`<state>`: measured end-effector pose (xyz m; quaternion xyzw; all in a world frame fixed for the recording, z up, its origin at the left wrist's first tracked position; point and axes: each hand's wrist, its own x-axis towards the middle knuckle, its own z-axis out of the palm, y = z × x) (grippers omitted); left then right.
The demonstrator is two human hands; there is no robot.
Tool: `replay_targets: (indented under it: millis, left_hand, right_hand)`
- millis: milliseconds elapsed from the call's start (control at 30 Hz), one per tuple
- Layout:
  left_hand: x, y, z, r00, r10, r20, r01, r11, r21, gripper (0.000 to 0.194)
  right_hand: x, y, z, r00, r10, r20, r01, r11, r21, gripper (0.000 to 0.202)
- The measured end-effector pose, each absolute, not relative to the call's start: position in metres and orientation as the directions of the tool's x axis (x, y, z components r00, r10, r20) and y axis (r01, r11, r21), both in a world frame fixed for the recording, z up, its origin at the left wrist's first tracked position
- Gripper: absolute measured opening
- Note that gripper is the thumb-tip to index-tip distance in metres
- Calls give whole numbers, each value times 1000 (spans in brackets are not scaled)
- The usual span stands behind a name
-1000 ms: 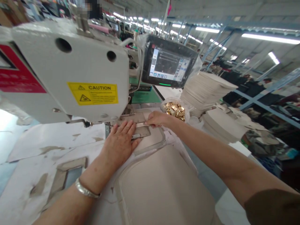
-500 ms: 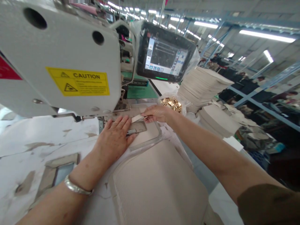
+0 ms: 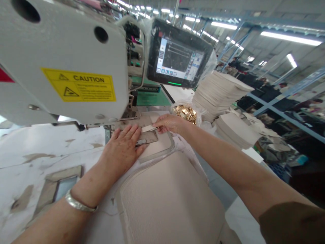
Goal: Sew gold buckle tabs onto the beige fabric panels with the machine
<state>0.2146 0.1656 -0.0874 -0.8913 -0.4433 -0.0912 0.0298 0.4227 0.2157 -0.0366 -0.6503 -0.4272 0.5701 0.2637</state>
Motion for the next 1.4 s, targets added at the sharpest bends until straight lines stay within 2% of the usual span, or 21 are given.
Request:
replay_targets:
  millis: [100,167,267,367,533,800,1000,1267,1400]
  left_hand:
    - [214,166,-88,591,780,205,793,-608,27,61]
    - [213,166,-90,593,773,226,789,-613,28,61]
    - [212,167,-94,589,767,253,788,-615,28,60]
    - [217,169,-97,623,727,288,754,-657,27,56]
    - [237,170,-96,683,671,290,695,-719,26,47]
    - [194,148,-83,535,785,312,835,-548,-51,45]
    - [191,141,-80,514,812,277,858,-495,-140,39]
    - [205,140,-68,479,850,219,878,-469,-97,31]
    - [203,139,-70,480,845,234,877,-471,-97,30]
  right_hand:
    - [417,213,-38,30,869,-493,301,-479,-825,32]
    - [413,211,-38,84,886,-456,399,-449,-800,32]
    - [408,208,-34,139,900,-413,597,-409,-690,33]
    - [407,207,-31,110,885,-452,673,-402,-622,31]
    - [414,209,-38,66,874,-481,639,-407,-653,25]
    - [422,211,-54,43,899,-435,581,-377,-722,20]
    - [418,207,-46,32,897,-441,568,-380,-731,20]
    - [420,210,-43,17,866,-500,582,-415,-700,20]
    - [419,210,-43,20,867,-498,571,-419,-706,19]
